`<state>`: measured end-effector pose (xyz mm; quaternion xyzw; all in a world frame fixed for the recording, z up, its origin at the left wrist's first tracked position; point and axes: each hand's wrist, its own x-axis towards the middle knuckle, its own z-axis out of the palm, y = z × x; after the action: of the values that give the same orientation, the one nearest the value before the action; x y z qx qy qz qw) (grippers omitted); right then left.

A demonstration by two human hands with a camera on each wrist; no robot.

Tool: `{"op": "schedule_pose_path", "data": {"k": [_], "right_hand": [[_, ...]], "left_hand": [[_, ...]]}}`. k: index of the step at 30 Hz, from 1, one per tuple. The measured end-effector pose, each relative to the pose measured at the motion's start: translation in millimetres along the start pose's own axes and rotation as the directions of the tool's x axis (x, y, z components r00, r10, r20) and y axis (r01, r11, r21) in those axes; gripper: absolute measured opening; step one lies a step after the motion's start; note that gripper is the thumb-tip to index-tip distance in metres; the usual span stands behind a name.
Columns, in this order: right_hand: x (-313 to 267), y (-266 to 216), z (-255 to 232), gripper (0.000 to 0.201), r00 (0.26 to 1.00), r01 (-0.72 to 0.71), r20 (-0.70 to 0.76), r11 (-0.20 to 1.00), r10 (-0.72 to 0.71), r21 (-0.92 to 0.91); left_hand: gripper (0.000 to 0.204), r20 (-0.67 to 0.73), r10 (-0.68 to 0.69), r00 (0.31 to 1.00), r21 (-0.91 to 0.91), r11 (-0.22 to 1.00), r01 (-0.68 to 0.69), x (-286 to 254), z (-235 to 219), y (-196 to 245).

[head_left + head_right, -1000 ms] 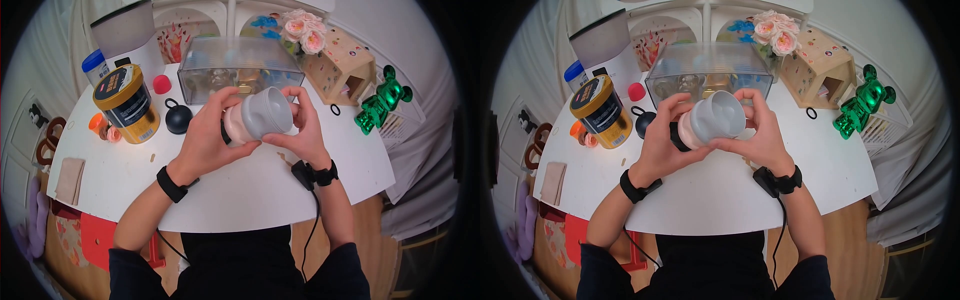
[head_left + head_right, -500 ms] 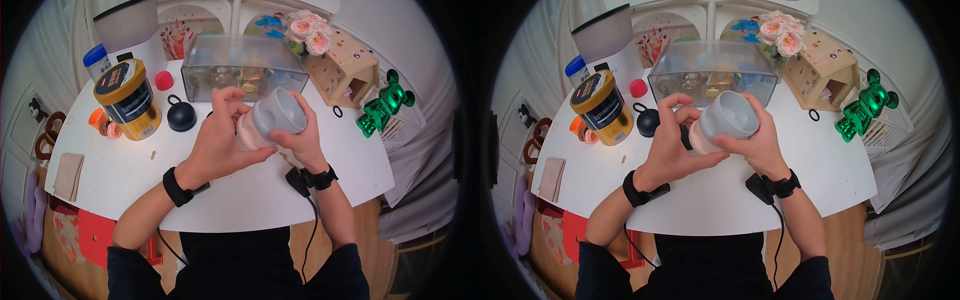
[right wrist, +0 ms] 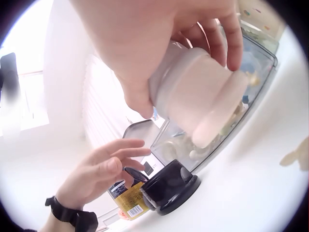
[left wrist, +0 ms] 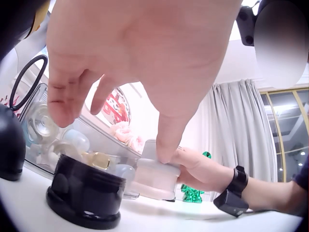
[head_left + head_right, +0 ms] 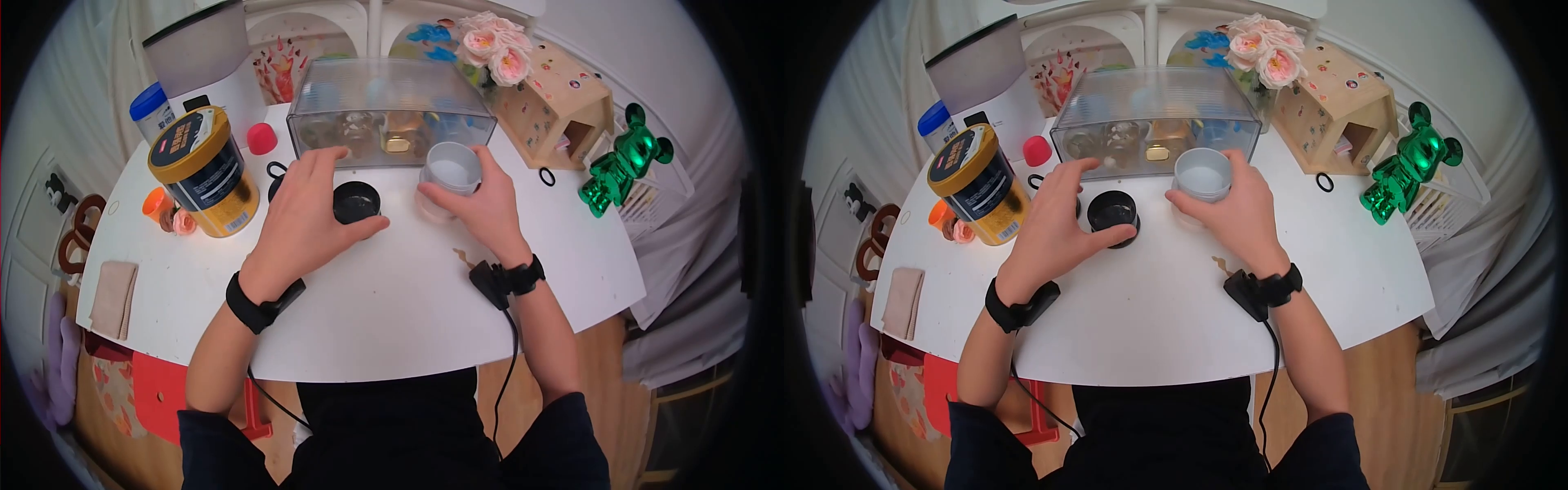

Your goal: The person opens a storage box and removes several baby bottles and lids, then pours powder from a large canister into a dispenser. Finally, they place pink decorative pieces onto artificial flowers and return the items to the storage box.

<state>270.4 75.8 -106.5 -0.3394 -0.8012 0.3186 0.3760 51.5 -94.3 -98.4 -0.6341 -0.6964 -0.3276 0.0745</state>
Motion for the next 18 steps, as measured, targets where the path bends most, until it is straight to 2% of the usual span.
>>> {"op": "schedule_pose_path", "data": {"k": [1, 4, 7, 10, 16, 18], "right_hand": [[2.6, 6.7, 0.6, 0.083, 1.000, -0.011, 0.007, 0.994, 0.012, -0.108], [5.9, 17.2, -0.3, 0.089, 0.999, -0.027, 0.017, 0.998, 0.028, -0.052], [3.0, 11.9, -2.1, 0.092, 0.996, -0.027, 0.081, 0.981, 0.043, -0.192], [2.4, 12.3, -2.7, 0.096, 0.972, -0.063, 0.211, 0.984, 0.099, -0.168], [0.0, 18.5, -2.7, 0.090, 0.947, -0.045, 0.318, 0.998, 0.055, -0.039], [1.7, 14.5, -2.7, 0.086, 0.966, -0.017, 0.255, 0.997, 0.036, -0.075]], "left_hand": [[0.102, 0.016, -0.029, 0.999, 0.042, 0.999, 0.029, -1.8, 2.3, -1.8], [0.103, 0.192, -0.203, 0.960, 0.069, 0.979, 0.193, -4.1, 3.6, 4.1], [0.098, 0.280, -0.279, 0.919, 0.099, 0.960, 0.261, -1.8, 4.9, 2.9], [0.088, 0.309, -0.285, 0.907, 0.032, 0.957, 0.290, -1.2, 14.1, -5.6], [0.074, 0.253, -0.288, 0.923, -0.018, 0.953, 0.303, -1.0, 19.9, -8.1], [0.073, 0.236, -0.265, 0.935, -0.017, 0.961, 0.276, -1.9, 22.4, -11.6]]}}
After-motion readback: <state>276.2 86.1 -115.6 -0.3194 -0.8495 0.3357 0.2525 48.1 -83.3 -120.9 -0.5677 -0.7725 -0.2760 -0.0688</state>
